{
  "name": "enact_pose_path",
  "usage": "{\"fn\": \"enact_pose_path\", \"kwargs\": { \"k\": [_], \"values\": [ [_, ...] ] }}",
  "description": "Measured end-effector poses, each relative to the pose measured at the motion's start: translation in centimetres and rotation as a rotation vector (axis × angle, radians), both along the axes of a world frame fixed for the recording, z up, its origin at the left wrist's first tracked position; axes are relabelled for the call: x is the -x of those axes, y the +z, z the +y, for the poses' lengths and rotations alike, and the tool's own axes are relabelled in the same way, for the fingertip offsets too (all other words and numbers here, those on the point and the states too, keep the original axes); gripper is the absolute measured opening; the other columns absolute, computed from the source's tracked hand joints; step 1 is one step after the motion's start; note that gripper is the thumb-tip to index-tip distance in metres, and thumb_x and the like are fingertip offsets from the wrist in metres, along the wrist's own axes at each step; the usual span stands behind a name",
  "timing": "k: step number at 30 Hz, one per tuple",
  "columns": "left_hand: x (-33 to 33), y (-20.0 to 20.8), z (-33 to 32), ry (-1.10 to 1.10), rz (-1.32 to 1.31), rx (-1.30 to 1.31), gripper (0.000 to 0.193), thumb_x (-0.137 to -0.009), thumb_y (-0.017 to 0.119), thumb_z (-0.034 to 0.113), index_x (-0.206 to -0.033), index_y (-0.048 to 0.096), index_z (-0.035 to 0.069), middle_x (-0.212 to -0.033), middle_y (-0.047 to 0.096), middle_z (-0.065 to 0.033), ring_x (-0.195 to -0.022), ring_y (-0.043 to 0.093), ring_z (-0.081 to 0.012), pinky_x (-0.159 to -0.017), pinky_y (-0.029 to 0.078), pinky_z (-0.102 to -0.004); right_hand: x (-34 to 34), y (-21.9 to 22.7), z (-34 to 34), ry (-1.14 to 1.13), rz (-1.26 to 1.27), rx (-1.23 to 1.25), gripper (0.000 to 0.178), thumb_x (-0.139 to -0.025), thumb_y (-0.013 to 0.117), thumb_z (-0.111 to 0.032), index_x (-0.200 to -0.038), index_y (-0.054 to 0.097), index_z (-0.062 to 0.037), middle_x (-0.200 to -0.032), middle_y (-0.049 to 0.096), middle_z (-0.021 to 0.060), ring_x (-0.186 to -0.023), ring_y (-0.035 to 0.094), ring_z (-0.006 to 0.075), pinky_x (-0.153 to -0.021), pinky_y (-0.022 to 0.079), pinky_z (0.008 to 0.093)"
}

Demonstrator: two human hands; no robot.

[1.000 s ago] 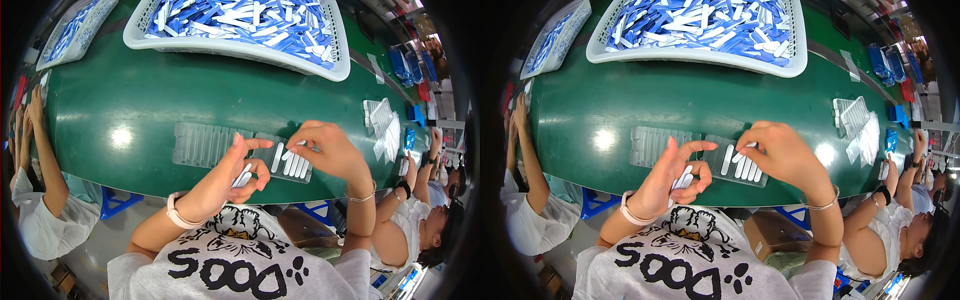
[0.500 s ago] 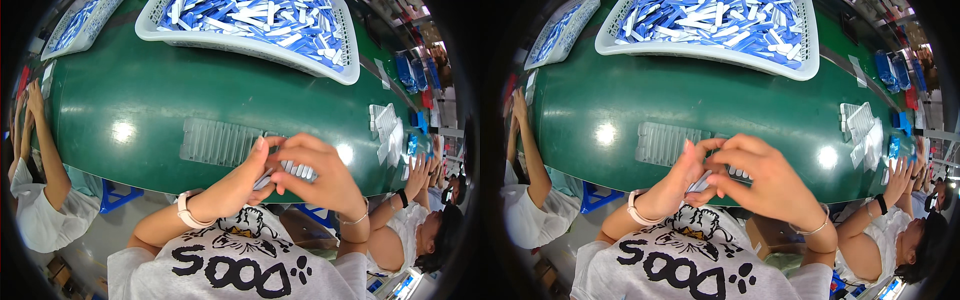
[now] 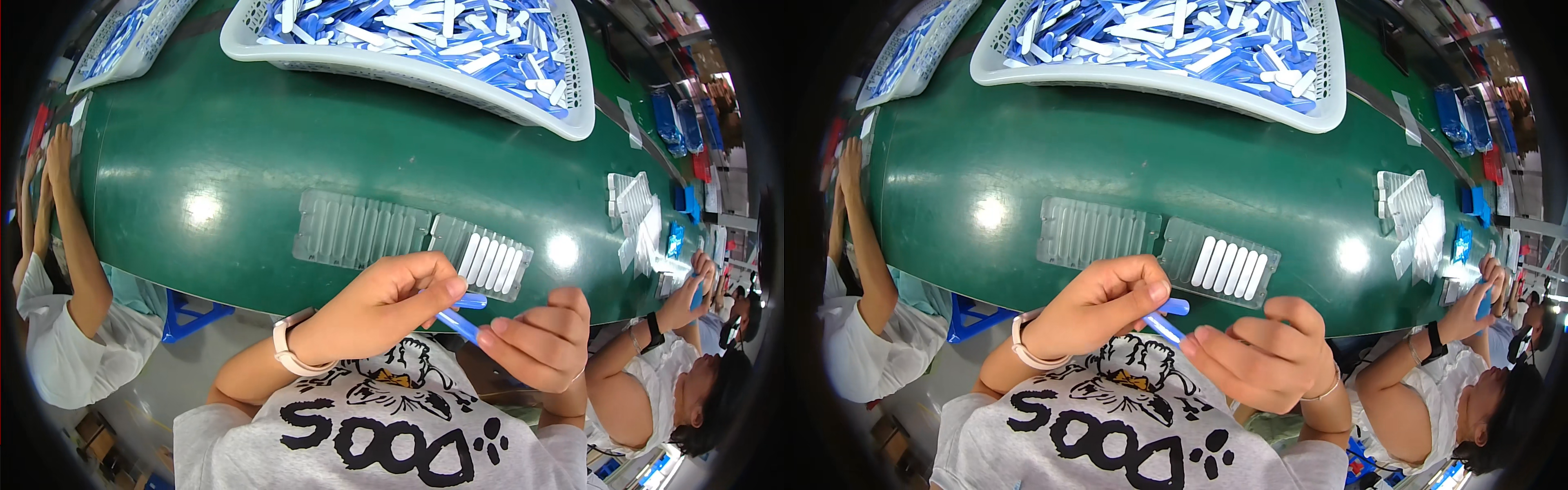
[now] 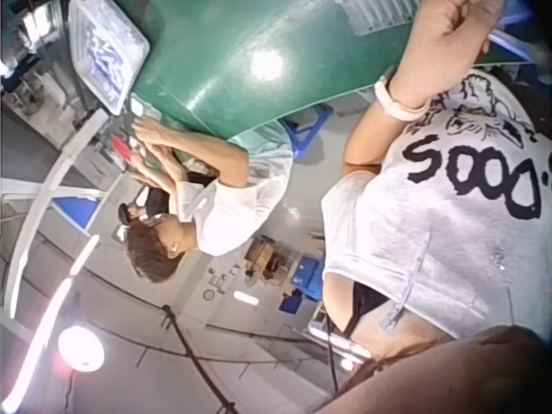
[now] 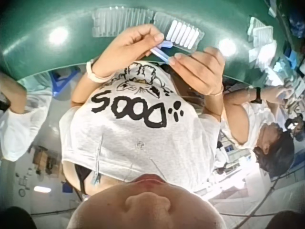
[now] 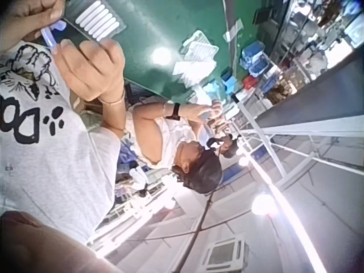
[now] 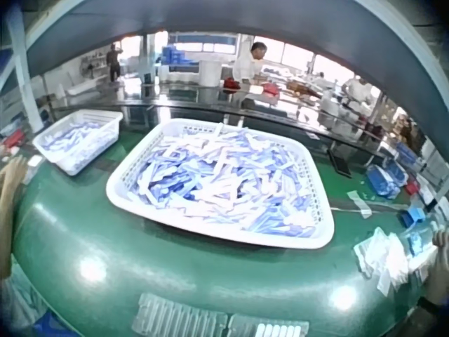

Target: The person takes plastic components from a bin, separates the white strips from their blue sleeves by hand, and places the white strips into slots of clear plastic trays.

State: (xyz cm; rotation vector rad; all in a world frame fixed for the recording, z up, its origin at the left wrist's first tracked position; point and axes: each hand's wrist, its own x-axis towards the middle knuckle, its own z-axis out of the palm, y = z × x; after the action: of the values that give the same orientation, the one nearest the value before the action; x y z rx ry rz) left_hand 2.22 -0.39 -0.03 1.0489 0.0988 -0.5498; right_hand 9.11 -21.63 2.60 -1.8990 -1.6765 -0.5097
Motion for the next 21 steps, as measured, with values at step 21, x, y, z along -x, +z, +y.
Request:
{"fn": "enact_pose_path", "kwargs": {
  "k": [21],
  "values": [
    [0.8,-0.7,0.7,0.311,-0.024,-0.114,0.030,-0.101,0.042,0.018,-0.129,0.039,0.008,-0.080,0.052,-0.0017,-0.048,0.025,0.0006,-0.042,0.019,-0.0174,-4.7,-2.7,3.3,-0.450,0.844,0.440,0.020,-0.070,0.075,-0.018,-0.079,0.061,-0.0073,-0.099,0.048,0.0041,-0.098,0.043,0.0239,-0.090,0.031,0.0371]
  ]
}}
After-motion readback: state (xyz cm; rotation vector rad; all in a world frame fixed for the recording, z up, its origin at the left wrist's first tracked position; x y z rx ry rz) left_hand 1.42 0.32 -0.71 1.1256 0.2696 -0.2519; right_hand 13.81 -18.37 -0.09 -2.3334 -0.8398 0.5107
